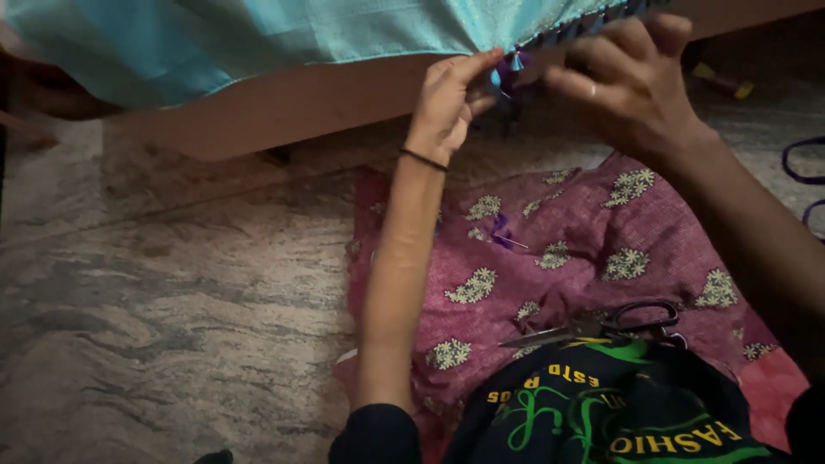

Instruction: Manually attaching decorative tassels to the edge of a light blue fabric using a needle and thread.

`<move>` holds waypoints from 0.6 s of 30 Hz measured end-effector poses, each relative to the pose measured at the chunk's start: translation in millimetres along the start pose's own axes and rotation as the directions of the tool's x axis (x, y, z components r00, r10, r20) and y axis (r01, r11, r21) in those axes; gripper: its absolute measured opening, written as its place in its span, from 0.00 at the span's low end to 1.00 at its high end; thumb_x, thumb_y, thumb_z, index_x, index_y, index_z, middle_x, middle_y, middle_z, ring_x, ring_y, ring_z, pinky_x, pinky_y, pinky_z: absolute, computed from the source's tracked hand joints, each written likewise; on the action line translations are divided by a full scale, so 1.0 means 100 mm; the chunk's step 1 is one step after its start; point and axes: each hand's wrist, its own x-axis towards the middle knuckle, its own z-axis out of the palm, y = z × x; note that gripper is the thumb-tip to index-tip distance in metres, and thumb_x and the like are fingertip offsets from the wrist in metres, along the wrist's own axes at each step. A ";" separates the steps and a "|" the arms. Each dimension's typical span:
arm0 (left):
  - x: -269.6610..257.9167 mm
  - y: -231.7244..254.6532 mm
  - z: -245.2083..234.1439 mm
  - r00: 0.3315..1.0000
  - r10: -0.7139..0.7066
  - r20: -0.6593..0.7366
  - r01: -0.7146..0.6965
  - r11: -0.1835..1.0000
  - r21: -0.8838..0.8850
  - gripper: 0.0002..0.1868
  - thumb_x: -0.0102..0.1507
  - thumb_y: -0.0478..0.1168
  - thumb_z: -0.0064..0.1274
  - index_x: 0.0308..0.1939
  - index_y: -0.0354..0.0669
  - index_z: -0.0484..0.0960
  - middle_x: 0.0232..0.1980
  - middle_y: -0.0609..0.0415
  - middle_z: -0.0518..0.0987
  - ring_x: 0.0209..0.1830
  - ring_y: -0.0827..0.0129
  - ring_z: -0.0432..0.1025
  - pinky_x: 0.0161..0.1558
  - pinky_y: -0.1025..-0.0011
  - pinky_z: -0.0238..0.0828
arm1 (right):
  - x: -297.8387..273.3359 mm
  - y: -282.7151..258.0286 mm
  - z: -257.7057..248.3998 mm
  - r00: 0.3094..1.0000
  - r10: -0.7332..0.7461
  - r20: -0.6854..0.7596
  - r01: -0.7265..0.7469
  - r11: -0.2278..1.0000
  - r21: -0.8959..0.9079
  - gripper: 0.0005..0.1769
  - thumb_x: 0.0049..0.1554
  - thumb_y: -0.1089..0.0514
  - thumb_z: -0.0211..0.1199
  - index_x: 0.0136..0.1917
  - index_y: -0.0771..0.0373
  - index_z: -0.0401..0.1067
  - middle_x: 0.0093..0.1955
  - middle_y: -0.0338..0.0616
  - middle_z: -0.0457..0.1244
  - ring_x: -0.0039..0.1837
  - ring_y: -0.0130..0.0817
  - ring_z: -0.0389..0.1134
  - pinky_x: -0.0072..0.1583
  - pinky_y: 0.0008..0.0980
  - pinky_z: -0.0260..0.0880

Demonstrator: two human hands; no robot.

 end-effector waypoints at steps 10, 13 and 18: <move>0.03 0.03 -0.09 0.978 0.134 0.159 -0.125 0.990 -0.069 0.09 0.67 0.36 0.56 0.43 0.30 0.88 0.46 0.46 0.87 0.48 0.66 0.80 0.54 0.67 0.74 | -0.20 -0.07 0.11 0.355 0.472 0.807 -0.898 -0.067 0.434 0.25 0.60 0.59 0.63 0.71 0.62 0.68 0.55 0.35 0.67 0.52 0.28 0.70 0.54 0.34 0.73; 0.02 0.09 -0.08 0.963 0.183 0.196 -0.190 0.982 0.013 0.11 0.66 0.36 0.56 0.45 0.30 0.88 0.48 0.46 0.88 0.52 0.67 0.81 0.60 0.70 0.73 | -0.07 0.08 0.24 0.241 0.419 0.876 -0.850 -0.344 0.398 0.24 0.59 0.61 0.64 0.68 0.62 0.69 0.53 0.33 0.69 0.46 0.21 0.68 0.49 0.22 0.71; -0.07 0.18 -0.02 0.969 0.160 0.186 -0.189 0.970 0.150 0.11 0.66 0.37 0.58 0.47 0.32 0.89 0.48 0.47 0.88 0.50 0.68 0.80 0.58 0.72 0.73 | 0.04 0.33 0.33 0.282 0.251 0.926 -0.736 -0.562 0.376 0.18 0.64 0.60 0.63 0.66 0.64 0.75 0.44 0.33 0.67 0.36 0.15 0.60 0.37 0.17 0.61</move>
